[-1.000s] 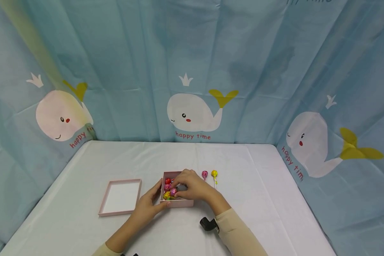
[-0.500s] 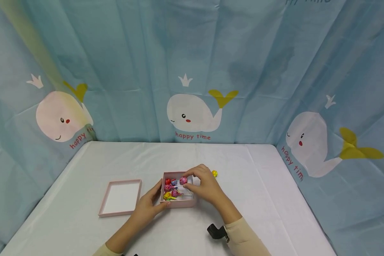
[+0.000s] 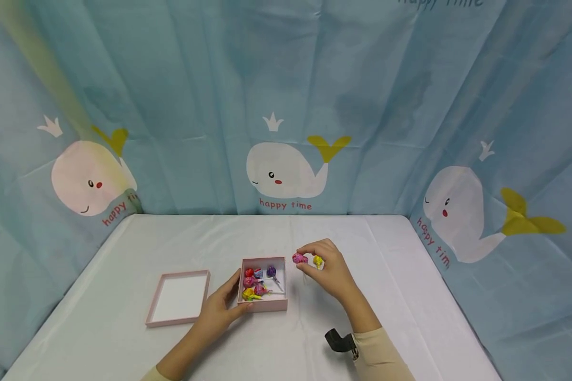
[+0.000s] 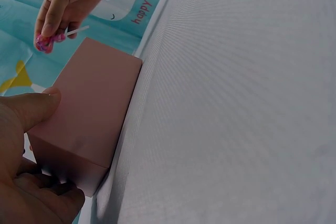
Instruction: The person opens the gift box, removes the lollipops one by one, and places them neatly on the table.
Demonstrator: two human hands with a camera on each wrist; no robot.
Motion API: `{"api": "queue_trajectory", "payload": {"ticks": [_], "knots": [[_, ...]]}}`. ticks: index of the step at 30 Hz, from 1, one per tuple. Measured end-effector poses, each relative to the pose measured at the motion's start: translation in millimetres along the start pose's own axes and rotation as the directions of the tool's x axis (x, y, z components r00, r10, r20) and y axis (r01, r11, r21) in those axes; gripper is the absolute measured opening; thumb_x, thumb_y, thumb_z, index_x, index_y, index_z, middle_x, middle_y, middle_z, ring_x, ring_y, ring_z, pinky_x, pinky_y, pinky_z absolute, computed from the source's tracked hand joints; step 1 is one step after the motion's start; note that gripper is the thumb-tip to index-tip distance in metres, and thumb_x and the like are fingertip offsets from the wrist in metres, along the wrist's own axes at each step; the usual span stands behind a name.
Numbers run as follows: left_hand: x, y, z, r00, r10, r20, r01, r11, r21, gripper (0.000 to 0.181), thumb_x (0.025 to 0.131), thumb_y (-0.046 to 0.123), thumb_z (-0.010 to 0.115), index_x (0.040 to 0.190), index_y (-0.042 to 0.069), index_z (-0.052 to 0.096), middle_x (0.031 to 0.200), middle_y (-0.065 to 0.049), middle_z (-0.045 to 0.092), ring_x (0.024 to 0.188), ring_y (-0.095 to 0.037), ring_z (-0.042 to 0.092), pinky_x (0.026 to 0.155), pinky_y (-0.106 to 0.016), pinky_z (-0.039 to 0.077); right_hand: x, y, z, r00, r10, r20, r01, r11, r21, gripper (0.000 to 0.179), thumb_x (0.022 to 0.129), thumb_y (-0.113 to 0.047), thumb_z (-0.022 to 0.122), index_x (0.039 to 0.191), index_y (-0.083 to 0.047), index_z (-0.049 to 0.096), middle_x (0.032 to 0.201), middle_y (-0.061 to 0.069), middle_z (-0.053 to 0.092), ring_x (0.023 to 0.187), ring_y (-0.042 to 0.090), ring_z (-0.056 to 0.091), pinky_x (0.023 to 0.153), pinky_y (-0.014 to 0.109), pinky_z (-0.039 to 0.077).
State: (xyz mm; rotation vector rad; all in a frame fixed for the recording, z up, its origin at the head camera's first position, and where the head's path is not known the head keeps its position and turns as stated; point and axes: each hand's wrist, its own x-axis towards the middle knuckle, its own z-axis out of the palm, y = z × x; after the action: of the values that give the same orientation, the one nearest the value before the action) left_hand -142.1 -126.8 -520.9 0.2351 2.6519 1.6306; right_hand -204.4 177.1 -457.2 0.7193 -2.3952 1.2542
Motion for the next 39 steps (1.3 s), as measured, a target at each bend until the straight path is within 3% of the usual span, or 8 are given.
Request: {"api": "queue_trajectory", "payload": {"ticks": [6, 10, 15, 22, 30, 34, 39], "knots": [[-0.1, -1.2, -0.1, 1.0, 0.007, -0.007, -0.007, 1.0, 0.003, 0.096, 0.084, 0.03, 0.086, 0.162, 0.014, 0.032, 0.165, -0.009, 0.035, 0.15, -0.032, 0.037, 0.118, -0.042, 0.038, 0.2, 19.3, -16.7, 0.992, 0.092, -0.082, -0.098, 0.993, -0.066, 0.03, 0.086, -0.021, 0.085, 0.114, -0.024, 0.077, 0.112, -0.011, 0.073, 0.104, 0.014, 0.056, 0.085, 0.029, 0.049], [-0.2, -2.1, -0.6, 1.0, 0.008, -0.008, -0.008, 1.0, 0.006, 0.097, 0.084, 0.03, 0.086, 0.162, 0.013, 0.032, 0.165, -0.008, 0.034, 0.15, -0.031, 0.036, 0.118, -0.042, 0.037, -1.8, 34.2, -23.1, 0.97, 0.192, -0.151, -0.206, 0.975, -0.082, 0.03, 0.088, -0.025, 0.084, 0.117, -0.023, 0.076, 0.111, -0.006, 0.071, 0.1, 0.019, 0.056, 0.082, 0.028, 0.048], [-0.1, -2.6, -1.0, 1.0, 0.002, -0.006, -0.002, 1.0, 0.005, 0.096, 0.084, 0.03, 0.086, 0.162, 0.013, 0.032, 0.165, -0.008, 0.034, 0.15, -0.031, 0.035, 0.118, -0.043, 0.037, -4.4, 52.2, -26.3, 0.936, 0.288, -0.204, -0.309, 0.948, -0.081, 0.031, 0.089, -0.027, 0.083, 0.118, -0.017, 0.076, 0.109, 0.002, 0.074, 0.097, 0.024, 0.056, 0.081, 0.037, 0.047], [0.4, -1.8, -0.9, 1.0, -0.003, -0.006, 0.003, 1.0, 0.004, 0.096, 0.084, 0.029, 0.086, 0.162, 0.015, 0.032, 0.165, -0.008, 0.034, 0.151, -0.031, 0.035, 0.118, -0.042, 0.037, -9.2, 72.4, -25.1, 0.892, 0.42, -0.166, -0.437, 0.895, -0.086, 0.033, 0.09, -0.03, 0.081, 0.118, -0.014, 0.076, 0.111, 0.005, 0.075, 0.096, 0.021, 0.056, 0.084, 0.033, 0.046], [0.7, -1.1, 0.2, 1.0, 0.002, -0.007, -0.002, 1.0, 0.005, 0.096, 0.084, 0.027, 0.087, 0.162, 0.016, 0.033, 0.165, -0.007, 0.034, 0.15, -0.031, 0.036, 0.118, -0.043, 0.037, -17.0, 89.3, -18.1, 0.846, 0.513, -0.147, -0.522, 0.852, -0.028, 0.032, 0.09, -0.031, 0.081, 0.118, -0.015, 0.077, 0.111, 0.004, 0.076, 0.09, 0.018, 0.054, 0.069, 0.023, 0.046], [1.2, -1.5, 0.7, 1.0, 0.004, -0.003, -0.004, 1.0, 0.006, 0.096, 0.084, 0.028, 0.087, 0.162, 0.016, 0.033, 0.165, -0.007, 0.034, 0.151, -0.031, 0.035, 0.118, -0.043, 0.037, -20.6, 95.3, -14.0, 0.82, 0.557, -0.134, -0.565, 0.825, -0.028, 0.033, 0.091, -0.032, 0.081, 0.119, -0.015, 0.076, 0.114, 0.005, 0.075, 0.092, 0.018, 0.056, 0.072, 0.024, 0.049], [0.6, -2.7, -0.4, 1.0, -0.007, -0.005, 0.007, 1.0, 0.012, 0.097, 0.084, 0.031, 0.086, 0.162, 0.017, 0.032, 0.165, -0.007, 0.034, 0.15, -0.032, 0.035, 0.118, -0.043, 0.036, -23.0, 101.7, -9.5, 0.81, 0.573, -0.124, -0.583, 0.811, -0.057, 0.036, 0.091, -0.034, 0.08, 0.12, -0.013, 0.076, 0.114, 0.006, 0.076, 0.094, 0.02, 0.062, 0.076, 0.027, 0.053]]}}
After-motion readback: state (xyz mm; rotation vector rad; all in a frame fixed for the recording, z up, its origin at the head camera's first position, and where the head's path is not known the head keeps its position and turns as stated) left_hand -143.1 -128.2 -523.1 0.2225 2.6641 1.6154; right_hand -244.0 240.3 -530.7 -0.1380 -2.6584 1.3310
